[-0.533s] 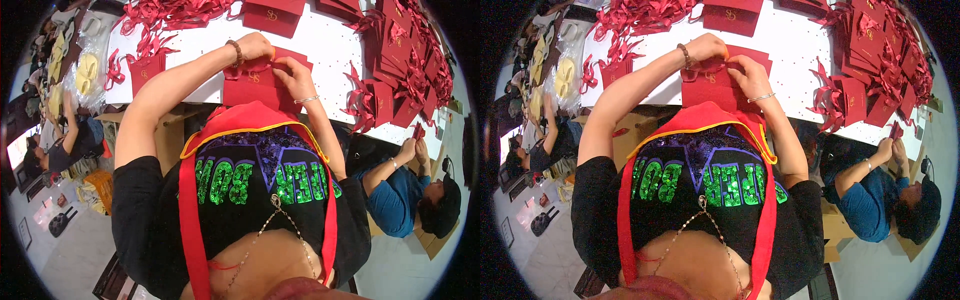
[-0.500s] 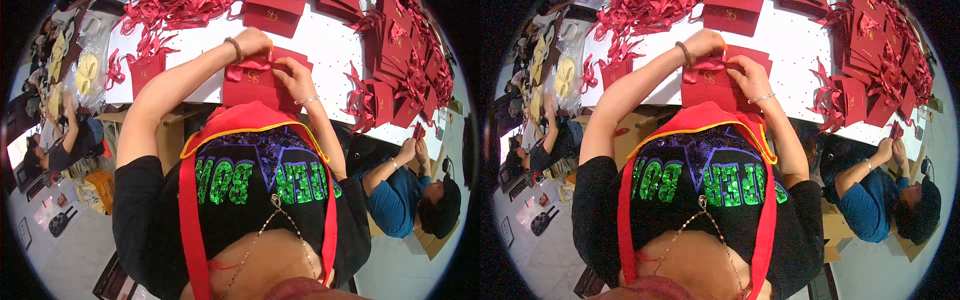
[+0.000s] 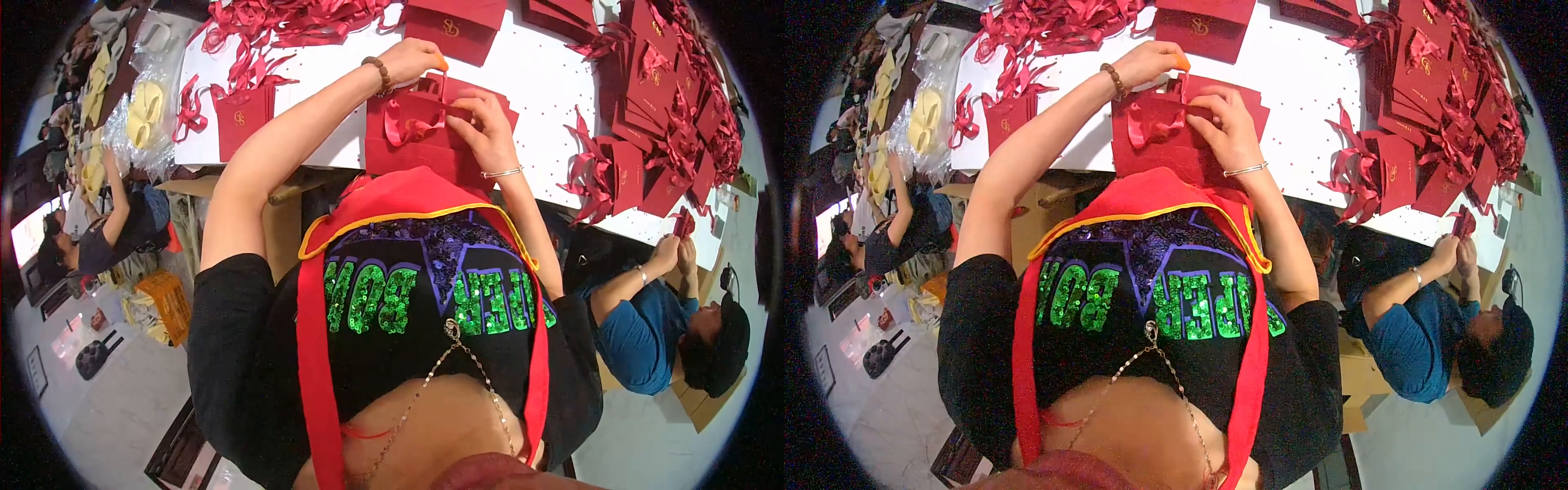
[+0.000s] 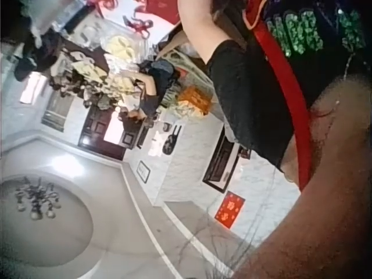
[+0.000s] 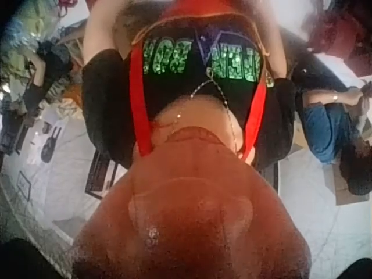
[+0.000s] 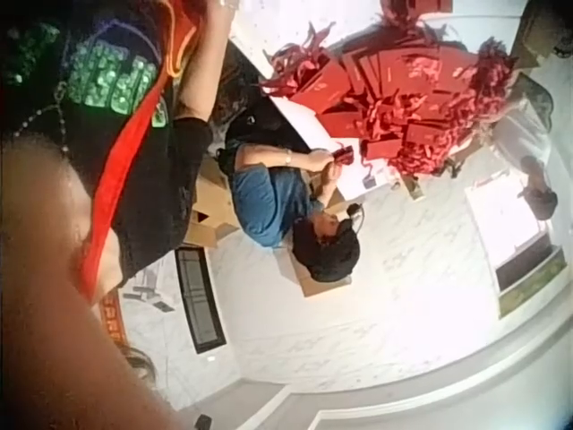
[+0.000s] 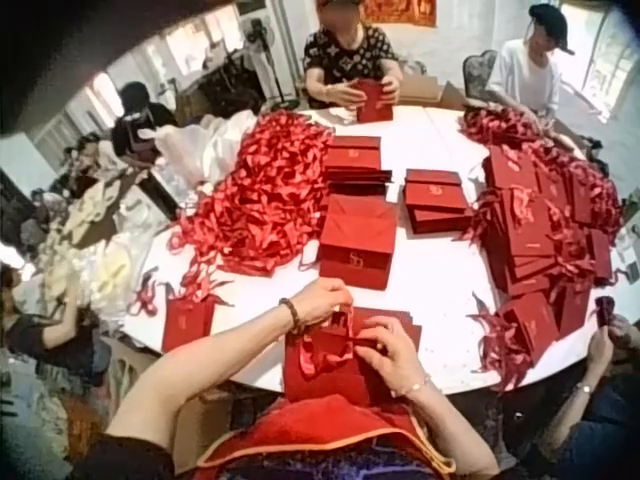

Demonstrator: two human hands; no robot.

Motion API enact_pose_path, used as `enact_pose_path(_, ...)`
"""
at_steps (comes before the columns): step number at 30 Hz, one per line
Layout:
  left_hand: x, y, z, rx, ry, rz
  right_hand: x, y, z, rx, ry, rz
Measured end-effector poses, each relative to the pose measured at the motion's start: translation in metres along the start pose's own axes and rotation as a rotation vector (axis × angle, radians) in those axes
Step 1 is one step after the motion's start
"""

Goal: Tying red ribbons onto red gift envelopes or invitations.

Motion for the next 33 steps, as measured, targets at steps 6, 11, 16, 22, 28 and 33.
enact_pose_path(6,-0.018,-0.013,-0.025,0.148,0.089,-0.171,-0.004,0.005,0.004,0.145,0.015,-0.033)
enact_pose_path(11,-0.035,-0.003,-0.007,0.016,-0.097,0.101,-0.007,0.020,0.012,0.448,-0.049,0.236)
enact_pose_path(16,-0.040,0.019,-0.007,-0.184,-0.296,0.066,-0.006,0.020,0.014,0.471,-0.059,0.207)
enact_pose_path(22,-0.032,0.018,0.000,0.102,-0.216,0.295,0.000,0.014,0.021,0.362,-0.067,0.131)
enact_pose_path(28,-0.021,0.018,-0.048,-0.168,0.184,0.128,0.000,0.000,0.030,0.422,-0.247,0.197)
enact_pose_path(33,-0.017,0.019,-0.050,-0.455,0.074,0.218,0.003,-0.006,0.024,0.750,-0.128,0.166)
Point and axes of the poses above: each hand's wrist, its own x-axis towards the middle knuckle, its own z-axis out of the palm, y = z × x, the point moved 4 cm from there along x, towards the middle knuckle, and after that the axes turned 1 degree about -y, right-handed, at the moved point
